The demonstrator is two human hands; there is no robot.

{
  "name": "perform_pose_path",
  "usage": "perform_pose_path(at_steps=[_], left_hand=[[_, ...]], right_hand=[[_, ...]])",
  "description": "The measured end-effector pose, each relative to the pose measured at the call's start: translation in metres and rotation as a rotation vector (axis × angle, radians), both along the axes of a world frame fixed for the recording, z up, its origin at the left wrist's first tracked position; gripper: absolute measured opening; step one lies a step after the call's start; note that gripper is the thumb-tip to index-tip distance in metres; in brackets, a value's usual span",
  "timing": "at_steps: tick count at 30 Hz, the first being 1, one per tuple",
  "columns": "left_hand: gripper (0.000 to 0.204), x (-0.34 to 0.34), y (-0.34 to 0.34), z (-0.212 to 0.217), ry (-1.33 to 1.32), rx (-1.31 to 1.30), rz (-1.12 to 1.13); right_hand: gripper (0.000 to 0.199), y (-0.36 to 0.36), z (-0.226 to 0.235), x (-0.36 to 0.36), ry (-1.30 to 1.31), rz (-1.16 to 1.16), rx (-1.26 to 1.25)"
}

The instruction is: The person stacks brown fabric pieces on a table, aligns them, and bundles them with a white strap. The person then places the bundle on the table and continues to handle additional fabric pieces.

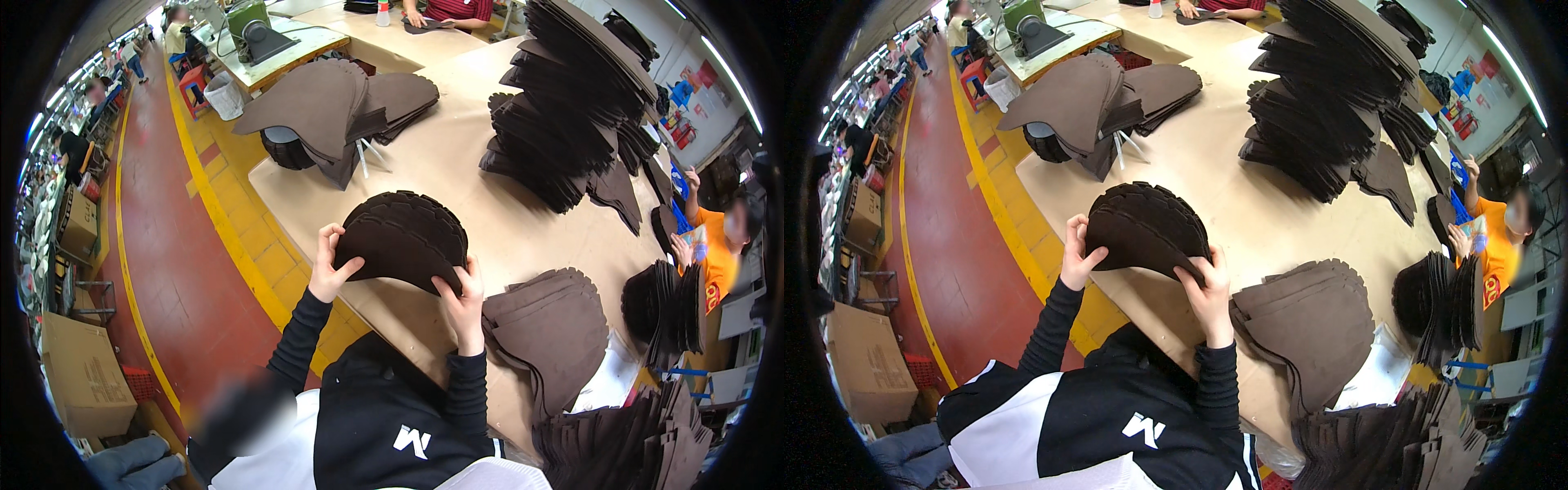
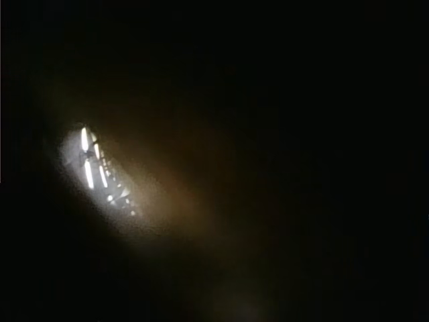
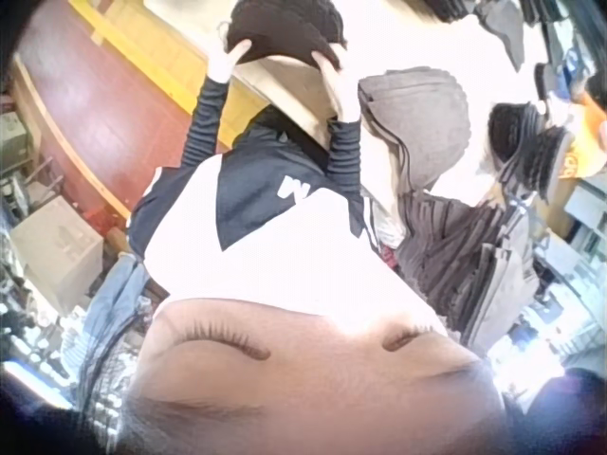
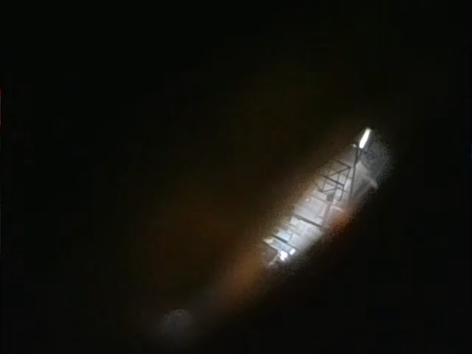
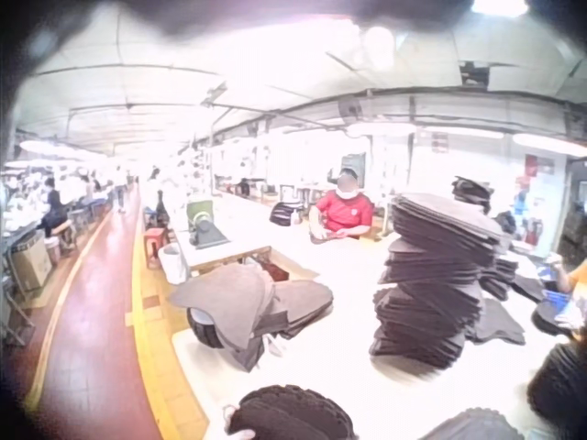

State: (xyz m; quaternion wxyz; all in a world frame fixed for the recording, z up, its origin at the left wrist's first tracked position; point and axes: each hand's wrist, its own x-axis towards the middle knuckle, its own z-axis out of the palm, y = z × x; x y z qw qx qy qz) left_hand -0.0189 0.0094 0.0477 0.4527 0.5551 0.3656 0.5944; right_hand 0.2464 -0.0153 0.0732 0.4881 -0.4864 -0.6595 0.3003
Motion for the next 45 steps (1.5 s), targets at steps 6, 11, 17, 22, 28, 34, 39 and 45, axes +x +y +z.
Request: perform_pose_path(at_steps=[6,11,17,22,28,34,39,45], left_hand=[[0.050,-0.008,0.001,-0.011,-0.060,0.005,0.013],[0.030,0.014,-0.008,0.001,0.220,0.096,0.278],[0.041,0.008,-0.016,0.004,0.033,0.064,0.486],[0.046,-0.034,-0.021,0.010,0.349,0.186,0.489],[0.047,-0.050,-0.011,0.024,0.410,0.085,0.259],[0.057,-0.085,0.049,0.054,0.472,0.179,0.535],[0.093,-0.077,0.117,0.084,1.487,0.422,0.599],[0.070,-0.085,0.176,0.068,1.317,0.794,0.581]], right_hand=[[0.028,-0.002,0.004,-0.001,0.360,-0.206,0.211],[0.045,0.030,0.031,0.035,0.843,-0.476,0.151],[0.067,0.089,-0.035,0.117,0.213,-0.529,-0.049],[0.090,0.069,0.024,0.011,0.316,0.049,0.007],[0.046,0.049,0.012,-0.076,0.198,0.062,-0.151],[0.041,0.040,0.007,-0.078,0.694,0.140,-0.363],[0.052,0.058,-0.066,-0.058,0.301,0.172,-0.461],[0.054,0.062,-0.072,-0.057,0.294,0.163,-0.421]])
